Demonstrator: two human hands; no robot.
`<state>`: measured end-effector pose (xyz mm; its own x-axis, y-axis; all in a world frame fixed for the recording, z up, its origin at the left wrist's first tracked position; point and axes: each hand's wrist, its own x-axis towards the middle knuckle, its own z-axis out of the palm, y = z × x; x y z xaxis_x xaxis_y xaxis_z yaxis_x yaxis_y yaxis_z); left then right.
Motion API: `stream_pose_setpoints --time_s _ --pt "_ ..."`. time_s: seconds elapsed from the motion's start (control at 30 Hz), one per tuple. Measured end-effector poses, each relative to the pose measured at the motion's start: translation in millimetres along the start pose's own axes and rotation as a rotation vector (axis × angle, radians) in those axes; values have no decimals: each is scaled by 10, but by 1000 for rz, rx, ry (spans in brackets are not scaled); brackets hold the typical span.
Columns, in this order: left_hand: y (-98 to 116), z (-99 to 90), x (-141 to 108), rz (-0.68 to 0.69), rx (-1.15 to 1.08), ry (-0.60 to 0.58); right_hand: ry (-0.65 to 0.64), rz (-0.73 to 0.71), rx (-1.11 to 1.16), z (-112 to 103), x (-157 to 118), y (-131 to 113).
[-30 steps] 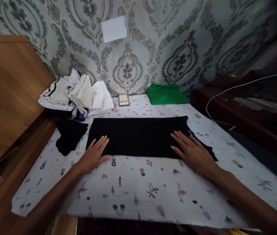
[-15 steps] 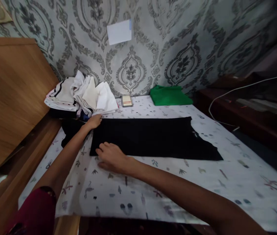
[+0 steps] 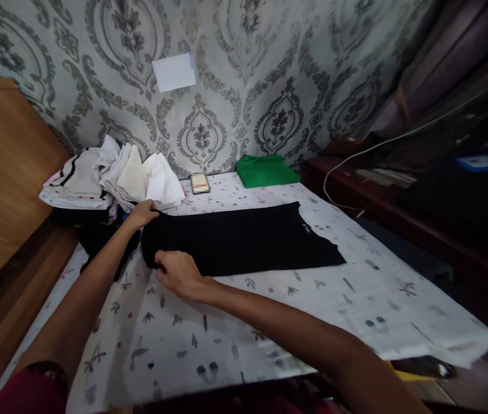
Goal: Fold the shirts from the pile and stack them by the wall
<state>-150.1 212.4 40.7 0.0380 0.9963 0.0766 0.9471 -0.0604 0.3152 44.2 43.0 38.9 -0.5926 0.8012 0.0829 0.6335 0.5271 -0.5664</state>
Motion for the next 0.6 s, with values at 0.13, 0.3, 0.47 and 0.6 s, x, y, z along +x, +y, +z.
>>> stream_pose_setpoints --time_s 0.13,0.3,0.47,0.6 --pt "374 -178 86 88 -103 9 174 83 455 -124 -178 279" --pt "1099 -212 184 167 -513 -135 284 211 1012 -252 -517 637" --pt "1756 218 202 -9 -706 -284 389 415 1271 -394 -925 937" --pt "1988 666 162 -61 -709 -375 347 584 1363 -419 -1114 1105"
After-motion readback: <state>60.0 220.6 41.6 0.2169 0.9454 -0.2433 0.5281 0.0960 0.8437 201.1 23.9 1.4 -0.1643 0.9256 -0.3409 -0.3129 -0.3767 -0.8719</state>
